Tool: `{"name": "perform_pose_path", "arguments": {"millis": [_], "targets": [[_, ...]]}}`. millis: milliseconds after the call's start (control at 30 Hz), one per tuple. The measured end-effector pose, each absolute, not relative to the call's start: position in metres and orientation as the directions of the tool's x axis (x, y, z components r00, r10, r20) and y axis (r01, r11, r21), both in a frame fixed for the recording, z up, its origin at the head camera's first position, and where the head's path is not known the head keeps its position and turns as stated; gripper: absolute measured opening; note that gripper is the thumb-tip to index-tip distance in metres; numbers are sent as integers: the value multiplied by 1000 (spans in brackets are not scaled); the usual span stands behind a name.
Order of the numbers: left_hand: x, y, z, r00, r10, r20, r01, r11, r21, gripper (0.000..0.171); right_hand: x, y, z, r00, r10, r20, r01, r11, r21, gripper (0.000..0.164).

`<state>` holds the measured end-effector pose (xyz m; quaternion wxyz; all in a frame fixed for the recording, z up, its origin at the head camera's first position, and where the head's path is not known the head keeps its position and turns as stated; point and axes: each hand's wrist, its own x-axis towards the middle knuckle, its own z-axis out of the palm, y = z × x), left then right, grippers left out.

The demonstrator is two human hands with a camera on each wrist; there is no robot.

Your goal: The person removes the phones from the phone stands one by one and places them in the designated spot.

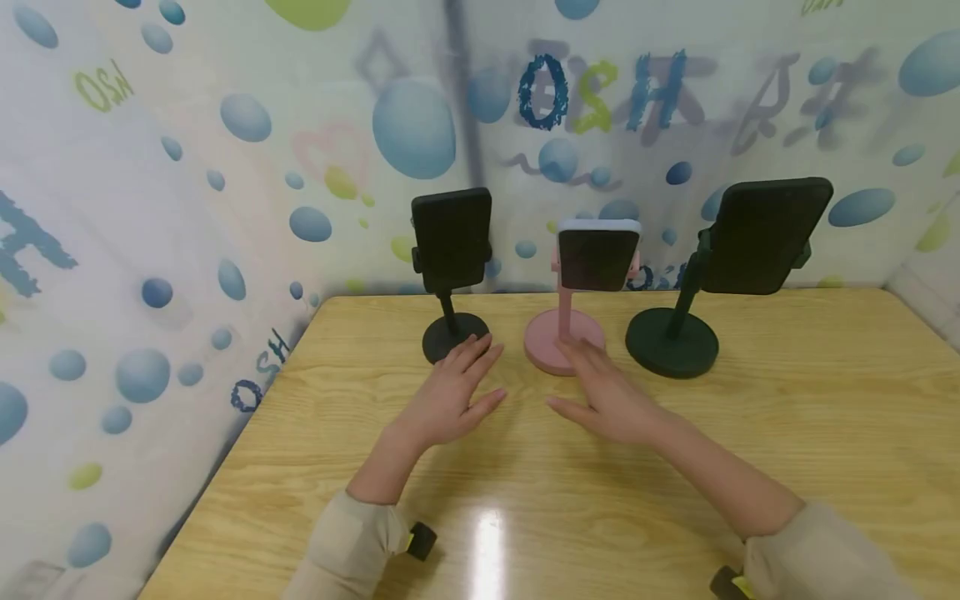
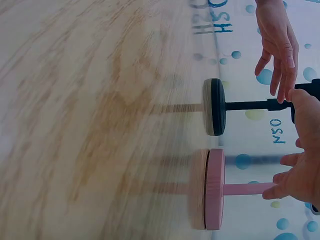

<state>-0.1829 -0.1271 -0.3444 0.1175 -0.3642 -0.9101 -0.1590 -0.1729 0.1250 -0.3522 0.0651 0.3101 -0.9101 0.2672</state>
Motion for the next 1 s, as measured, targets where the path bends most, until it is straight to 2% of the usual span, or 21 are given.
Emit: {"name": "perform_pose_path", "arguments": {"millis": [267, 433, 633, 733, 867, 1000], "targets": [[-185, -133, -344, -694, 609, 383, 703, 687, 184, 57, -180, 114, -347, -819, -524, 234, -562, 653, -508, 74], [-185, -136, -339, -708, 598, 377, 691, 697, 191, 61, -185, 108, -345, -812, -530, 246, -572, 635, -518, 74], [-186, -141, -335, -696, 588, 412, 694, 699, 172, 61, -191, 103, -342, -799, -534, 275, -584, 585, -563, 71], [-187, -143, -336, -669, 568, 480, 706, 687, 171, 57, -193, 101, -340, -799, -530, 285, -582, 562, -588, 69], [-189, -146, -338, -604, 515, 608, 726, 671, 153, 51, -194, 99, -337, -813, -513, 274, -557, 551, -621, 69], [-190, -148, -336, -578, 460, 674, 718, 678, 154, 58, -196, 96, -336, -827, -495, 267, -534, 541, -650, 69]]}}
